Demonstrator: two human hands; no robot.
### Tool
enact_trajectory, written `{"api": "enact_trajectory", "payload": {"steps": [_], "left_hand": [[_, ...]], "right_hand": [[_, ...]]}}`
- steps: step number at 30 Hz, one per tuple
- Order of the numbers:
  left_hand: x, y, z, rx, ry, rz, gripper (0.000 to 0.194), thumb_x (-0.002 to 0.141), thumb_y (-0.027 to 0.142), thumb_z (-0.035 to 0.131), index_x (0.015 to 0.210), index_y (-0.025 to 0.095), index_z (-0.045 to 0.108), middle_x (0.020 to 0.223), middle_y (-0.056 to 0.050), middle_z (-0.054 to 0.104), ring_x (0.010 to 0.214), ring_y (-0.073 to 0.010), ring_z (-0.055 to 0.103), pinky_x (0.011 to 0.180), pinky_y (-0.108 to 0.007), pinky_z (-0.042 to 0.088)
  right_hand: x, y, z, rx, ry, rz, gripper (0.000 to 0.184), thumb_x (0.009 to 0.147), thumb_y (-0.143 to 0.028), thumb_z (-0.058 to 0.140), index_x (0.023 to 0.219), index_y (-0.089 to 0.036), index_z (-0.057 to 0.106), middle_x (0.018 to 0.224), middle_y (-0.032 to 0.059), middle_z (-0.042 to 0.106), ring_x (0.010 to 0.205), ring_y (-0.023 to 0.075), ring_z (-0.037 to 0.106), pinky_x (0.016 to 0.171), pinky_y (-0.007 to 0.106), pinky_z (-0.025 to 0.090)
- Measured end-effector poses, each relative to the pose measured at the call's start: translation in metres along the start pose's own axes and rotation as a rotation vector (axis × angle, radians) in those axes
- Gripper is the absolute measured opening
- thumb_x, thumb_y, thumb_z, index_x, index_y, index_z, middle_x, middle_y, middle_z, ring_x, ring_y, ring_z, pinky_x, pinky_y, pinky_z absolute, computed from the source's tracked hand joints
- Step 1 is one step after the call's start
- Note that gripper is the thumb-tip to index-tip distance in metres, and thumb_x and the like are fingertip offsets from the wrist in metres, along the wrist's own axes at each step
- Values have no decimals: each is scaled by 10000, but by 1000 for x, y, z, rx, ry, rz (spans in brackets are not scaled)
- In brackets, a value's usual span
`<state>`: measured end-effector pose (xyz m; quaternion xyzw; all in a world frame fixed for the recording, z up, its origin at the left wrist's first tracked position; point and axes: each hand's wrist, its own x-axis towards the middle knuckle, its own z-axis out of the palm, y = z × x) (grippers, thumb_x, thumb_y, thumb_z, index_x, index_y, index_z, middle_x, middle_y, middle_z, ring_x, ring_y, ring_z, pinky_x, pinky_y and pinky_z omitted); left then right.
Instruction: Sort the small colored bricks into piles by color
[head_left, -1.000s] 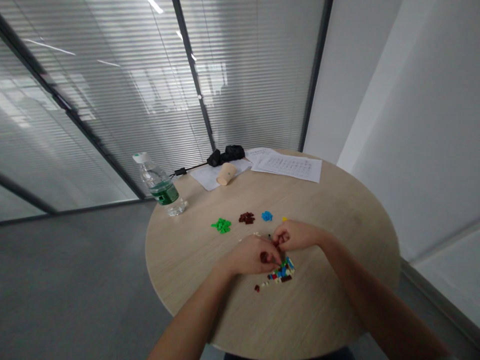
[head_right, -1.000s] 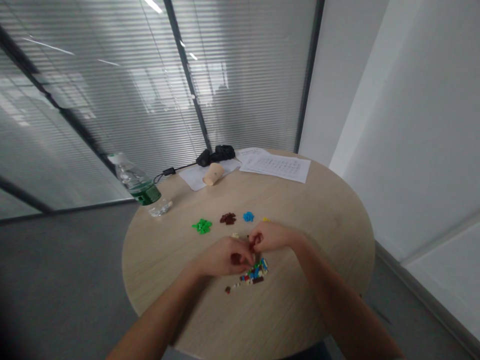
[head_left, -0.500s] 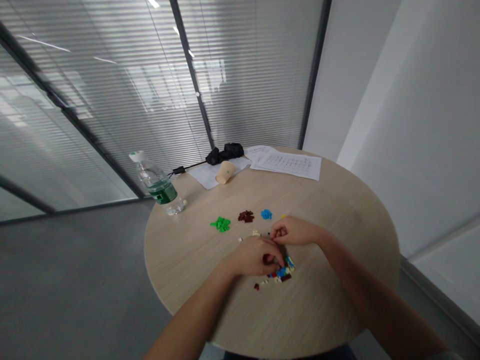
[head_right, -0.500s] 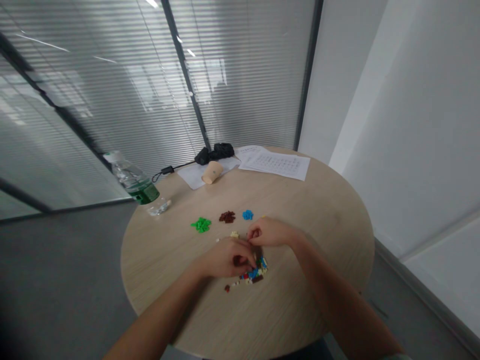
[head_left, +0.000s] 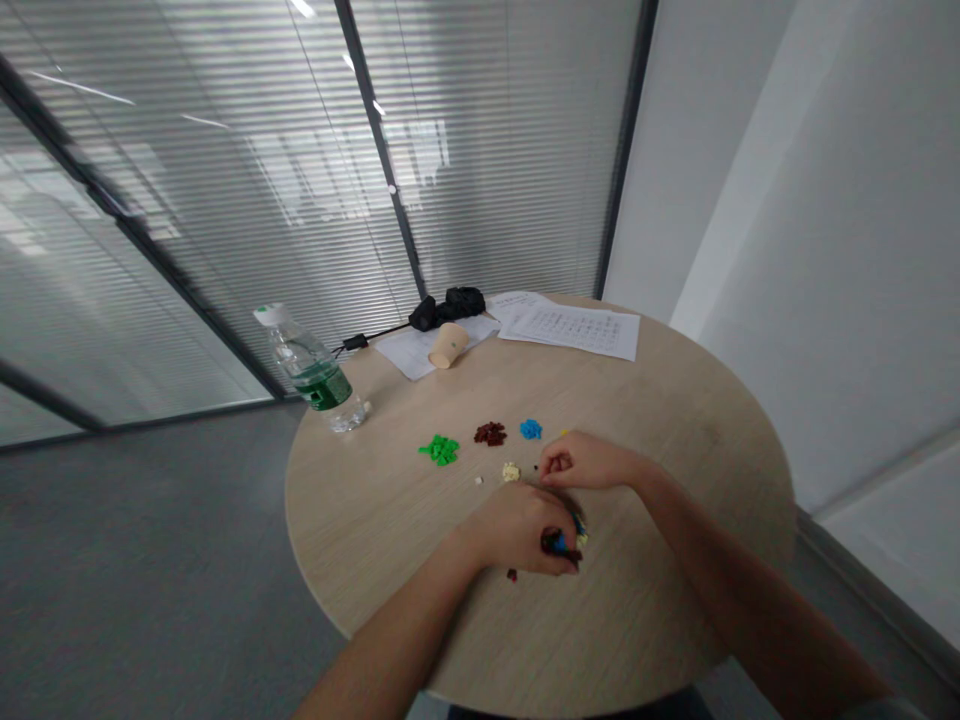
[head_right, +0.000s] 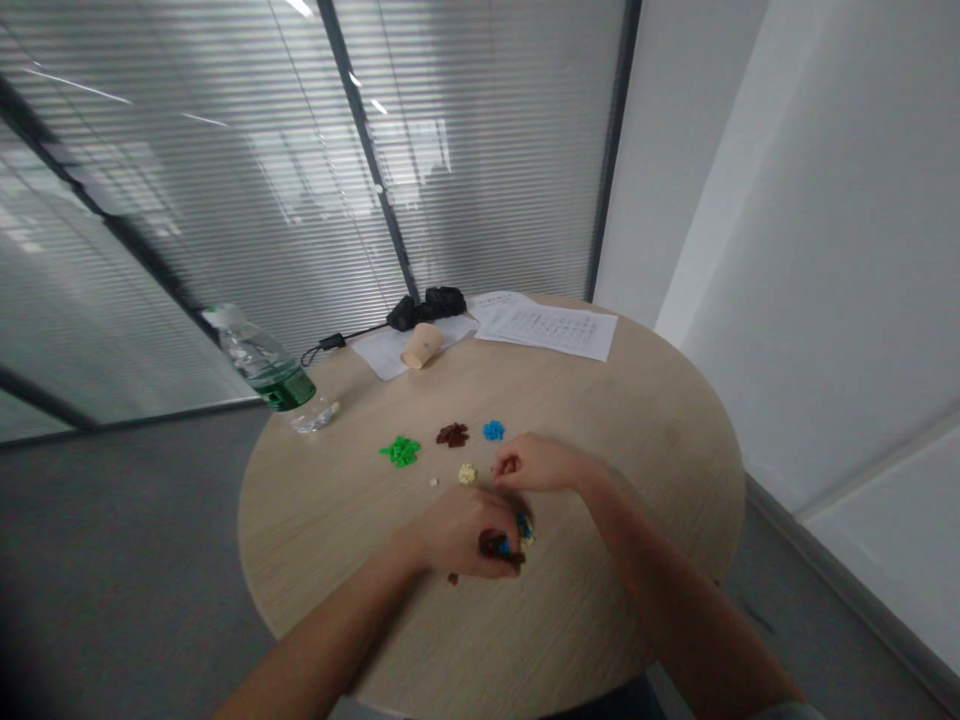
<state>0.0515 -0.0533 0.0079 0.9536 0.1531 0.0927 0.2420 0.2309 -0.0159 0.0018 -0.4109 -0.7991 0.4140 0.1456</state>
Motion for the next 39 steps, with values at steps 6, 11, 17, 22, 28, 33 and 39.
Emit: {"api": "enact_trajectory", "payload": {"steps": [6, 11, 17, 22, 28, 33, 39], "left_hand": [[-1, 0, -2, -13, 35, -36, 82, 736, 267, 690, 703, 192, 699, 733, 22, 689, 674, -114, 624, 621, -211, 433], [-2, -1, -3, -81, 50, -22, 108, 758, 293, 678, 749, 189, 705, 769, 4, 696, 708, -119, 628, 665, -215, 446], [-5, -4, -6, -194, 103, -53, 144, 769, 318, 681, 795, 178, 701, 786, -12, 683, 688, -106, 599, 660, -212, 444], [-12, -16, -21, -252, 343, -224, 131, 813, 286, 630, 816, 166, 682, 869, -36, 692, 788, -134, 607, 715, -237, 454], [-29, -59, -33, 71, 708, -731, 173, 838, 312, 584, 890, 190, 695, 824, -29, 693, 693, -150, 570, 657, -262, 441], [-32, -76, -28, 273, 678, -793, 188, 867, 261, 545, 960, 216, 702, 925, -58, 701, 824, -194, 595, 737, -300, 461], [-30, -73, -29, 381, 629, -760, 205, 880, 234, 525, 973, 206, 705, 973, -70, 689, 951, -235, 554, 774, -325, 463]], "right_hand": [[0, -3, -1, -18, 29, -8, 141, 749, -231, 589, 745, -154, 706, 635, 4, 648, 575, 112, 533, 512, 204, 362], [1, -4, -1, 7, 49, -3, 143, 746, -229, 592, 765, -160, 716, 660, 7, 671, 585, 119, 554, 518, 207, 380], [2, 2, 0, 38, 83, 2, 153, 746, -197, 585, 812, -144, 712, 716, 31, 696, 632, 130, 592, 565, 215, 428], [4, 6, -2, 69, 235, -18, 175, 773, -199, 560, 874, -147, 692, 780, 40, 703, 697, 142, 617, 616, 231, 452], [7, 4, 1, 86, 338, -40, 164, 790, -236, 565, 866, -157, 687, 789, 41, 697, 718, 143, 620, 660, 246, 460], [7, 1, 5, 81, 324, -42, 149, 786, -210, 565, 856, -152, 683, 787, 46, 693, 716, 142, 620, 653, 241, 455], [7, -2, 5, 42, 321, -52, 136, 796, -227, 567, 822, -155, 679, 757, 37, 683, 681, 133, 606, 628, 235, 444]]}}
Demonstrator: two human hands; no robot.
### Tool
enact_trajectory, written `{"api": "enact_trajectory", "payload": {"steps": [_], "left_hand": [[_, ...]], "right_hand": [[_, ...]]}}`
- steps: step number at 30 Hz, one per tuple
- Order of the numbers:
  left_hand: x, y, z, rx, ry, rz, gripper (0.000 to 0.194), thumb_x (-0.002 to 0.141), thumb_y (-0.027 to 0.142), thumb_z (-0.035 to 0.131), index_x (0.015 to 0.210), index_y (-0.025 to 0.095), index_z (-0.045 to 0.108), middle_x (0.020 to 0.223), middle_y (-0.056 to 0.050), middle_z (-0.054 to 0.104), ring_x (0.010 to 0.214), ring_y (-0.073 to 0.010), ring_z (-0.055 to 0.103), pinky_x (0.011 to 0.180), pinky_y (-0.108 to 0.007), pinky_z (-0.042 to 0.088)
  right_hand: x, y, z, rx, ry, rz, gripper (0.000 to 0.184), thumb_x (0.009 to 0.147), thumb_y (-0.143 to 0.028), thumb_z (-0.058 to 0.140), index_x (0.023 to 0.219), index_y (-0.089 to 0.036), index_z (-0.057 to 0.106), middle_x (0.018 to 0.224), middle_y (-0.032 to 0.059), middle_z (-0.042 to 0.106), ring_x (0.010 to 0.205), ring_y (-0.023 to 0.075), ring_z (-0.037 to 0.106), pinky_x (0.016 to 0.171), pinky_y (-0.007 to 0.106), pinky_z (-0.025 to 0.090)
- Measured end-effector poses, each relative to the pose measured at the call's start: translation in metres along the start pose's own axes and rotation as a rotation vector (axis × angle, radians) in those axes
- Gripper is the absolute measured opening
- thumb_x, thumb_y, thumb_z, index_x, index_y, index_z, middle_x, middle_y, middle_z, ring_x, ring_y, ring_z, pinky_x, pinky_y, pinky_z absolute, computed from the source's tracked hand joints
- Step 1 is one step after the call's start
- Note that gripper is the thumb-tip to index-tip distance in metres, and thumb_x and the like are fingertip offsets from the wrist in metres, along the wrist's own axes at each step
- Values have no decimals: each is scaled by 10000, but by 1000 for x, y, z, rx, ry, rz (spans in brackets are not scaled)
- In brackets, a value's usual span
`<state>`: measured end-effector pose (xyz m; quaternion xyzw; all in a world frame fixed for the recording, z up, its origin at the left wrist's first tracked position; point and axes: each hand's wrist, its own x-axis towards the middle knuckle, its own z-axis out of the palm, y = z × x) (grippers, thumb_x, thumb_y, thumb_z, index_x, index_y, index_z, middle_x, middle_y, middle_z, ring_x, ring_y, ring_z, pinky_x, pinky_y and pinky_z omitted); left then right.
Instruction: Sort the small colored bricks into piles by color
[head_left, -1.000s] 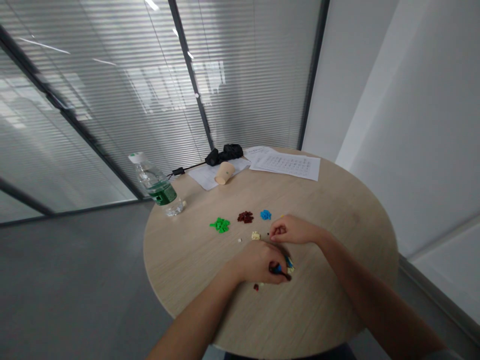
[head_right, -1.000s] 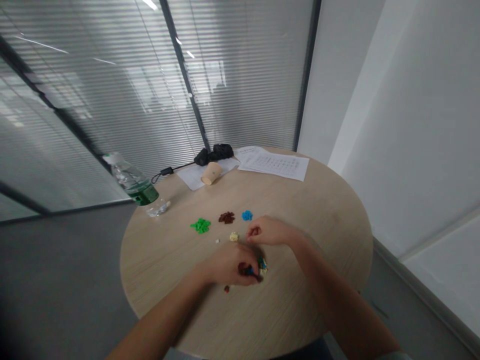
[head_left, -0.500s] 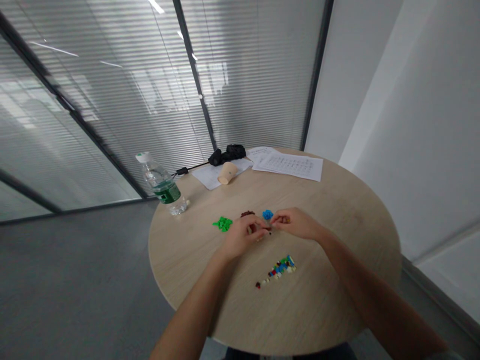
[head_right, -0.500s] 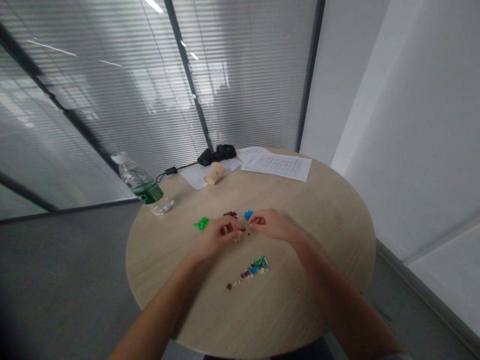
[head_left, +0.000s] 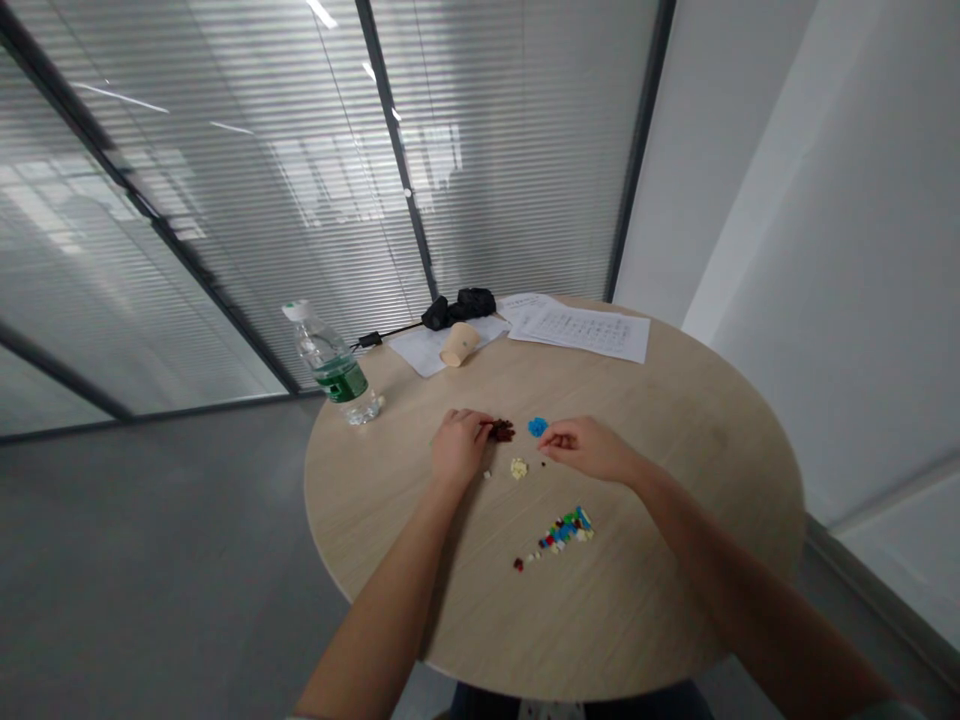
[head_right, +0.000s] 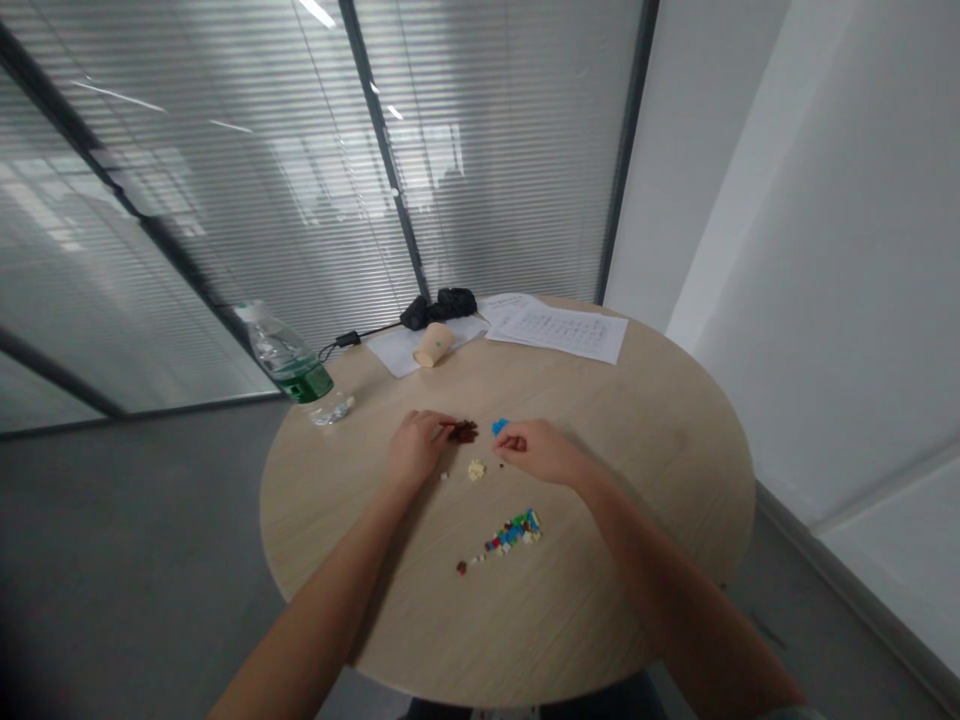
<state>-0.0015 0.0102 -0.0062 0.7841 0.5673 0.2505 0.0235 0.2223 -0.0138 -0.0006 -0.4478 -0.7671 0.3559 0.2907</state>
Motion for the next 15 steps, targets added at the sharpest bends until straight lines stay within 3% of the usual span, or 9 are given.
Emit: {"api": "enact_trajectory", "payload": {"steps": [7, 12, 15], "left_hand": [[1, -4, 5, 24, -12, 27, 215, 885, 257, 528, 994, 213, 708, 968, -57, 674, 940, -221, 542, 780, -313, 448], [0, 1, 3, 42, -55, 14, 225, 886, 240, 526, 1016, 214, 708, 964, -49, 679, 942, -205, 543, 797, -297, 437], [-1, 5, 0, 31, -58, 10, 232, 884, 239, 528, 1029, 210, 706, 975, -54, 675, 948, -204, 544, 815, -300, 437]], "right_hand": [[-3, -6, 2, -68, -86, 24, 151, 789, -214, 574, 848, -143, 693, 748, 40, 680, 653, 123, 579, 595, 221, 422], [-7, -5, 5, -52, -365, 13, 154, 713, -150, 606, 815, -134, 720, 695, 23, 663, 594, 102, 540, 536, 193, 381], [-8, -6, 7, -52, -448, 16, 143, 678, -155, 636, 778, -136, 736, 619, 2, 629, 540, 88, 499, 500, 184, 353]]}}
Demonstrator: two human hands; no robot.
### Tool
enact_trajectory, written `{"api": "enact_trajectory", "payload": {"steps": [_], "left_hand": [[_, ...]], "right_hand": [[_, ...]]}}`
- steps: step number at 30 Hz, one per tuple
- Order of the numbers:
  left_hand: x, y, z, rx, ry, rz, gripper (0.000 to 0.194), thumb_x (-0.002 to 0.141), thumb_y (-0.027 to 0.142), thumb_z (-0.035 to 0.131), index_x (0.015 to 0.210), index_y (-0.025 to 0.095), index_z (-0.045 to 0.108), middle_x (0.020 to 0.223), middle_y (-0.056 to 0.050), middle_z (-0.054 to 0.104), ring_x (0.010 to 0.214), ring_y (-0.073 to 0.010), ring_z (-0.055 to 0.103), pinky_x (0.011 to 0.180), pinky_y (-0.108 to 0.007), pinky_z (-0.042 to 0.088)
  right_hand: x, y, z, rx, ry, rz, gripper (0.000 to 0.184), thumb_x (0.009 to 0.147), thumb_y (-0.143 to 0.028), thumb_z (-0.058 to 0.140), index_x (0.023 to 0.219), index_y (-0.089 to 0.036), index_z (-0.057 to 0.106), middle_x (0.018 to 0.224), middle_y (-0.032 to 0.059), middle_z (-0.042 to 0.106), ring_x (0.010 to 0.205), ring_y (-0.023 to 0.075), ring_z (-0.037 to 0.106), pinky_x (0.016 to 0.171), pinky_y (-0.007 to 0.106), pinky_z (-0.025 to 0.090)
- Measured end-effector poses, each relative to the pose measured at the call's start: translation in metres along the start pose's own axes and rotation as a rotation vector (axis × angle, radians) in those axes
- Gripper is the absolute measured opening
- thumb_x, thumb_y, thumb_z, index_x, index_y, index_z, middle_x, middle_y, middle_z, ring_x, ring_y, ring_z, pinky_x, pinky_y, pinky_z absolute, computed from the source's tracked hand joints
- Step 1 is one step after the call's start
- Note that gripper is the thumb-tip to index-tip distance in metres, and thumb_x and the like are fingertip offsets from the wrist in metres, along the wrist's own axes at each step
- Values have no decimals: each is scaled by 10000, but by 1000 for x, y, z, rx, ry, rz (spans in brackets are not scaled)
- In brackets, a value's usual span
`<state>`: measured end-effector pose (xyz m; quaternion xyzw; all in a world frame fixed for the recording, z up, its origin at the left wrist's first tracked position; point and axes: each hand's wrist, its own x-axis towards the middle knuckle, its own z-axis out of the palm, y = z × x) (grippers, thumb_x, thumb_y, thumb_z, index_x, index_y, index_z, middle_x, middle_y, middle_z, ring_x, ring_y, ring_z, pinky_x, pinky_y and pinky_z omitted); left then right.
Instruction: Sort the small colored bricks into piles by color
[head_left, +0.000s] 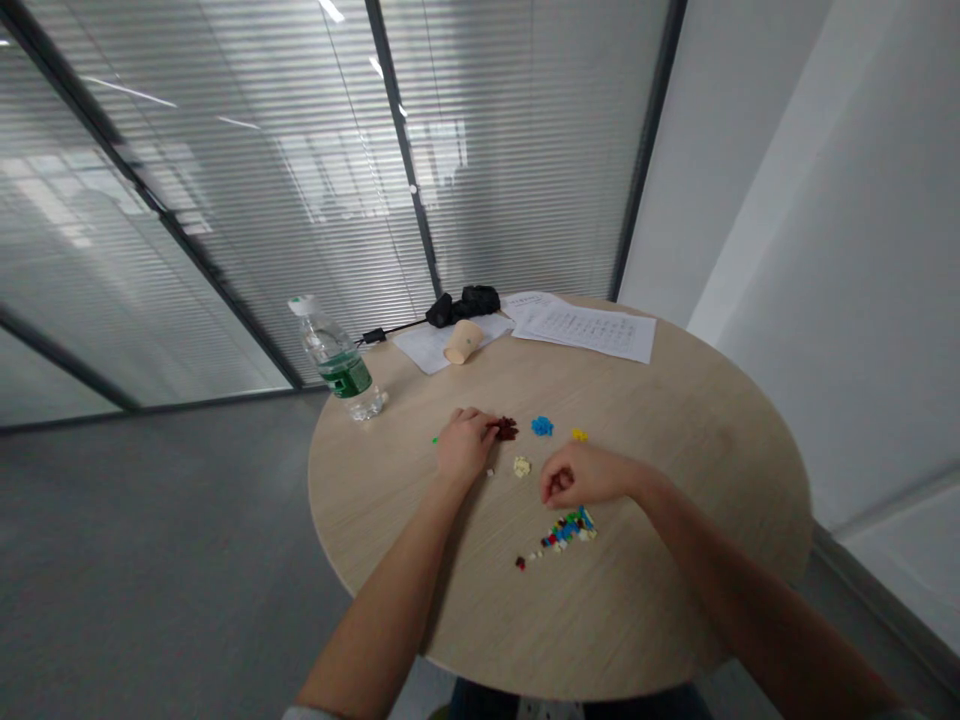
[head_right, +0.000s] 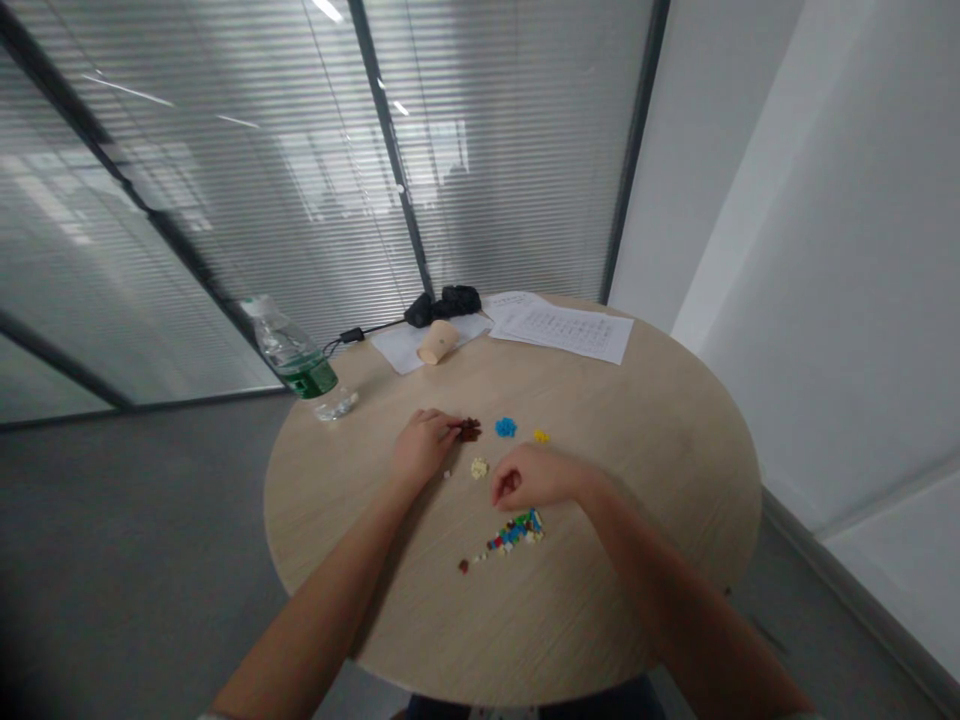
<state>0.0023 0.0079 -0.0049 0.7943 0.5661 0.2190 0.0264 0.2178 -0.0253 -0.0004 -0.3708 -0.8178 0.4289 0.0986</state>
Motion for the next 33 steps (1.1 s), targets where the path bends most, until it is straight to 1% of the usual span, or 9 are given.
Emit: {"api": "enact_trajectory", "payload": {"steps": [5, 9, 19, 23, 25, 27, 29, 31, 33], "left_hand": [[-2, 3, -4, -34, 43, -3, 217, 875, 254, 536, 981, 199, 716, 963, -59, 669, 948, -210, 549, 841, -317, 443], [-3, 3, -5, -78, 84, 1, 206, 873, 263, 537, 948, 187, 713, 950, -59, 667, 946, -212, 549, 833, -325, 448], [-5, 4, -4, -132, 128, -8, 174, 859, 238, 549, 904, 179, 707, 931, -60, 663, 937, -210, 551, 825, -327, 451], [-4, 4, -4, -199, 145, 12, 168, 850, 223, 552, 893, 186, 710, 912, -60, 666, 920, -203, 560, 841, -329, 444], [-3, 5, -4, -282, 140, 17, 166, 844, 217, 553, 883, 183, 710, 884, -58, 673, 882, -191, 570, 822, -318, 445], [-4, 8, -5, -411, 88, 17, 173, 841, 231, 550, 886, 169, 705, 858, -55, 681, 811, -173, 578, 756, -291, 449], [-6, 13, -6, -556, -20, 41, 205, 847, 274, 537, 872, 151, 699, 833, -51, 683, 745, -155, 575, 686, -261, 440], [-8, 18, -6, -664, -144, 96, 261, 855, 325, 516, 823, 138, 694, 777, -40, 671, 697, -139, 561, 642, -238, 422], [-11, 23, -5, -707, -237, 143, 317, 861, 366, 497, 773, 130, 689, 701, -21, 638, 649, -122, 532, 611, -221, 399]], "right_hand": [[-1, -5, 4, 39, -134, -25, 152, 669, -229, 691, 769, -127, 744, 551, -24, 552, 493, 65, 424, 456, 176, 307], [-1, -9, 12, 52, -202, -46, 187, 661, -269, 725, 779, -124, 739, 529, -41, 510, 472, 55, 398, 432, 171, 286], [0, -10, 16, -9, -193, -17, 130, 667, -194, 704, 772, -126, 741, 519, -46, 506, 461, 50, 395, 426, 171, 268], [0, -13, 15, -6, -167, -34, 93, 679, -169, 676, 746, -124, 722, 536, -39, 526, 476, 56, 409, 446, 171, 293], [0, -14, 12, 10, -100, -55, 86, 686, -146, 657, 754, -127, 706, 573, -28, 555, 507, 67, 441, 468, 174, 318], [0, -14, 8, 23, 43, -77, 83, 702, -136, 638, 766, -137, 691, 633, -12, 593, 550, 80, 481, 501, 182, 347], [0, -13, 2, 29, 234, -97, 73, 741, -166, 621, 782, -151, 679, 692, 4, 623, 592, 93, 517, 544, 197, 381], [1, -11, -3, 25, 413, -112, 80, 778, -204, 608, 799, -163, 673, 722, 11, 636, 622, 105, 542, 584, 214, 410], [1, -9, -6, 0, 539, -131, 79, 788, -216, 610, 803, -171, 672, 727, 14, 640, 638, 115, 557, 605, 227, 425]]}}
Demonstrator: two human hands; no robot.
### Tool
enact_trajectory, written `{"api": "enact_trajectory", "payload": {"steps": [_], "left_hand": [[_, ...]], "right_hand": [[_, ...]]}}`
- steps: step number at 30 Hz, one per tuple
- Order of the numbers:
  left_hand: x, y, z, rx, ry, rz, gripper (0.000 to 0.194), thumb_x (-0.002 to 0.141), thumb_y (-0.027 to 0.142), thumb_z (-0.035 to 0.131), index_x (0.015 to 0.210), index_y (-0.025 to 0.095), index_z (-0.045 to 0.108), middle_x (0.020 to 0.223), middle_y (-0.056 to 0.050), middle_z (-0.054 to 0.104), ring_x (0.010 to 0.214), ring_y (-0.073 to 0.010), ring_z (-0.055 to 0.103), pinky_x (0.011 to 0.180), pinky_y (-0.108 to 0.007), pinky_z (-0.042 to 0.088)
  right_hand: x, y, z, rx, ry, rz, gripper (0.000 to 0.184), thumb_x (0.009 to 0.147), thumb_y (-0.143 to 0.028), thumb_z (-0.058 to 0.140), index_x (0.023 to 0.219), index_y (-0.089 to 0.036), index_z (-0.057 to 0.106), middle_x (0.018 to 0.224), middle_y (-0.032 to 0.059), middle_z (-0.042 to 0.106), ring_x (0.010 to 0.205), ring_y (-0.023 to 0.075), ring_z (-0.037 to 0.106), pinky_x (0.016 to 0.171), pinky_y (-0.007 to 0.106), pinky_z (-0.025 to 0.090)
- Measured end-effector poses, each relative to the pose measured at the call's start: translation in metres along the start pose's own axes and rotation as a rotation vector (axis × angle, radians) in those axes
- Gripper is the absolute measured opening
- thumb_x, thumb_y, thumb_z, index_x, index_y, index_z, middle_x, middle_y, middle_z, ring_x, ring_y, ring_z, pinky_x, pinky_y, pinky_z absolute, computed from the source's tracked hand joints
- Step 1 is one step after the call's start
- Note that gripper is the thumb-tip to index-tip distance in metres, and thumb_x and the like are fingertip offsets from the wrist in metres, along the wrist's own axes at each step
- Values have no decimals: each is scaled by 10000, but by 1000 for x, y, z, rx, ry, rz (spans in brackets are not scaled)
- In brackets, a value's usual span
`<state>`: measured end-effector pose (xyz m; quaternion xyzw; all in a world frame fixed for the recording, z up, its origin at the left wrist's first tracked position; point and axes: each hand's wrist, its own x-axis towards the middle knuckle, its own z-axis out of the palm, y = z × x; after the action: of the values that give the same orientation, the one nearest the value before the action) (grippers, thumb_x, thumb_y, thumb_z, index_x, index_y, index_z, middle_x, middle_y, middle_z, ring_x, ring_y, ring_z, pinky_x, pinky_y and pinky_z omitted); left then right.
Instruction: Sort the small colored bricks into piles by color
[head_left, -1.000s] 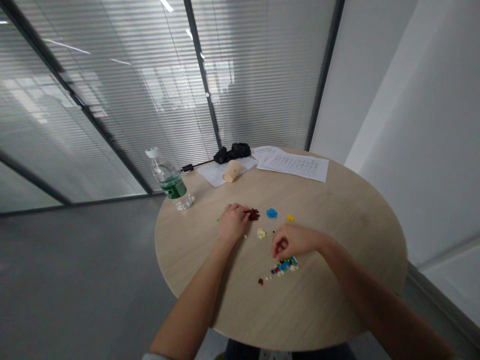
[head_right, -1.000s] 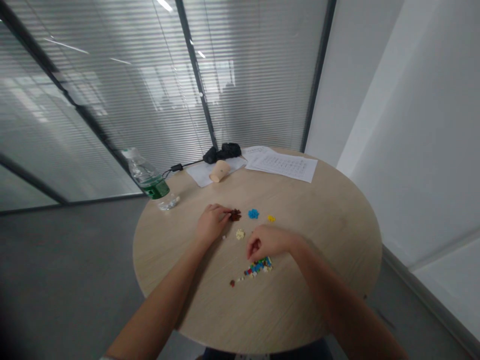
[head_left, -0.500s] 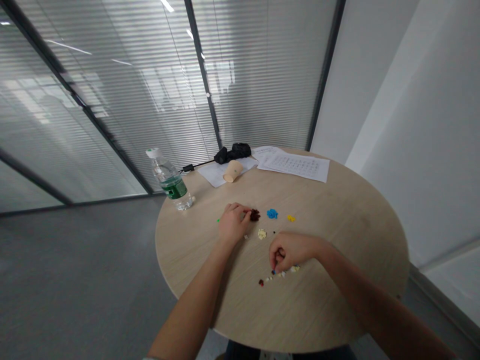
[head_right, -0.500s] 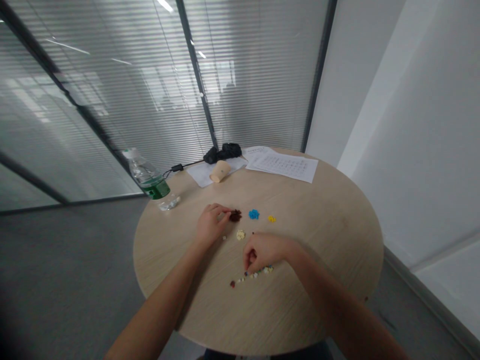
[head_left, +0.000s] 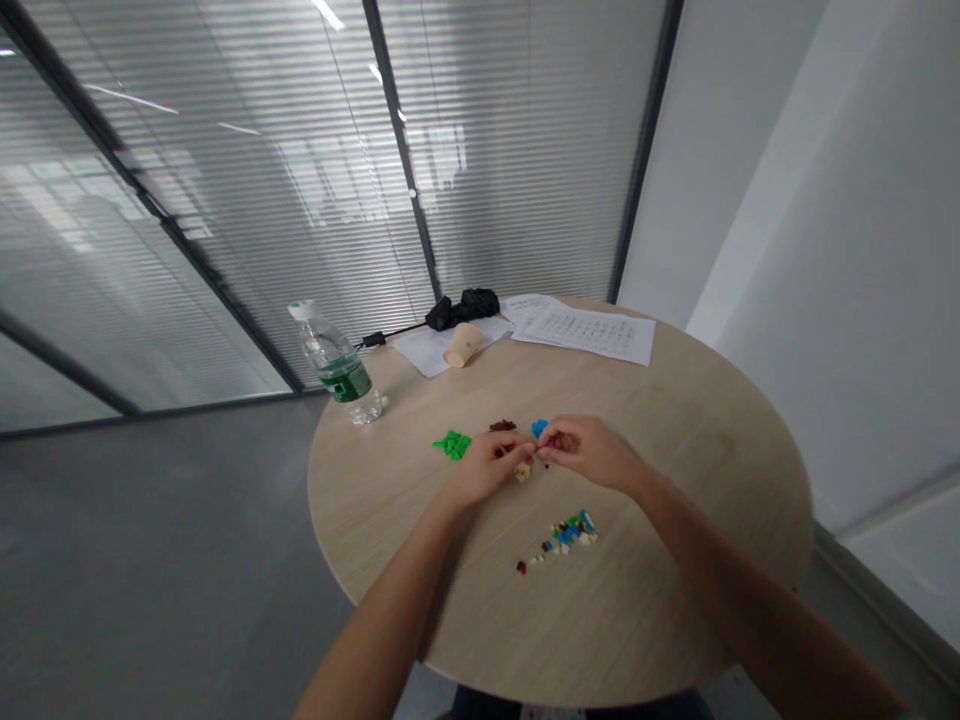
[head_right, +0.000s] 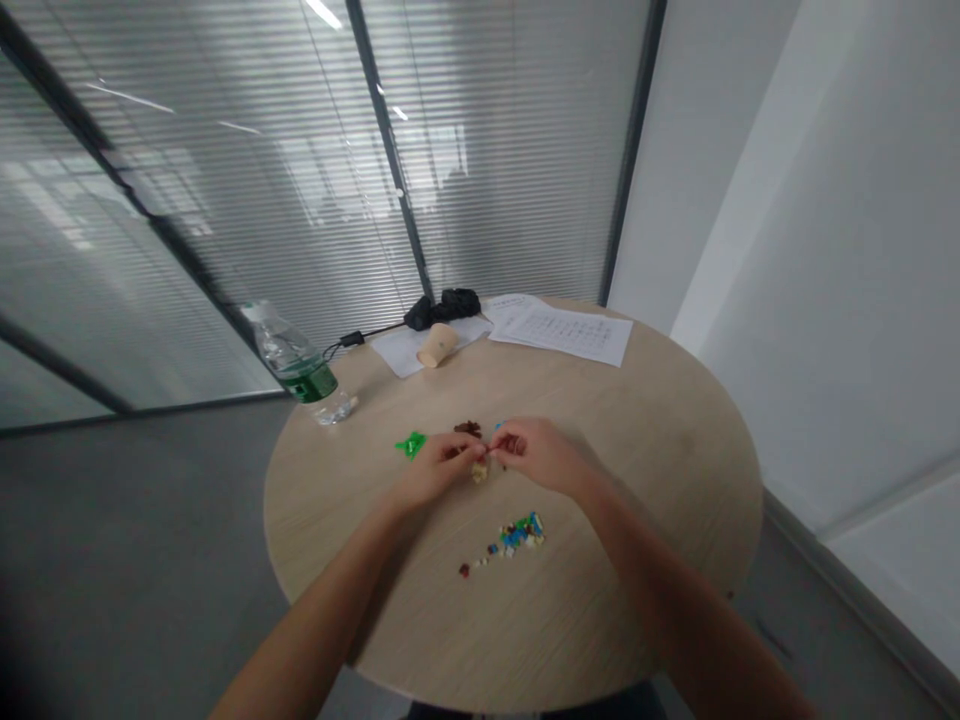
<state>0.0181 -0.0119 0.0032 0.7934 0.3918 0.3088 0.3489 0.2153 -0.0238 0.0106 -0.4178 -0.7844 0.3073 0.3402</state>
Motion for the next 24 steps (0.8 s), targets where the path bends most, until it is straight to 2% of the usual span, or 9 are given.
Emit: {"api": "enact_trajectory", "payload": {"steps": [4, 12, 17, 24], "left_hand": [[-1, 2, 6, -9, -71, -24, 374, 862, 410, 480, 746, 124, 690, 616, 3, 576, 570, -96, 463, 549, -204, 347], [2, 1, 3, 35, 6, -55, 316, 850, 332, 481, 698, 132, 674, 650, -10, 617, 615, -114, 514, 582, -211, 383], [2, -2, 4, 18, 9, -48, 242, 835, 285, 517, 749, 133, 684, 665, -9, 632, 612, -109, 517, 571, -206, 381], [1, -3, 3, 73, -25, -32, 229, 839, 262, 527, 767, 128, 698, 654, -8, 632, 607, -110, 525, 578, -208, 375]], "right_hand": [[1, 0, -1, -95, 69, -67, 68, 785, -231, 639, 772, -173, 672, 714, 17, 633, 641, 123, 563, 605, 234, 427], [1, -1, 4, -108, 25, -86, 45, 793, -206, 631, 774, -176, 659, 770, 26, 650, 692, 127, 582, 647, 235, 439], [2, 1, 5, -93, 29, -41, 91, 814, -256, 619, 807, -174, 657, 747, 23, 642, 671, 124, 566, 635, 235, 438], [1, 1, 0, -174, -19, -95, 77, 793, -224, 623, 801, -175, 682, 750, 28, 646, 676, 128, 561, 641, 236, 420]]}}
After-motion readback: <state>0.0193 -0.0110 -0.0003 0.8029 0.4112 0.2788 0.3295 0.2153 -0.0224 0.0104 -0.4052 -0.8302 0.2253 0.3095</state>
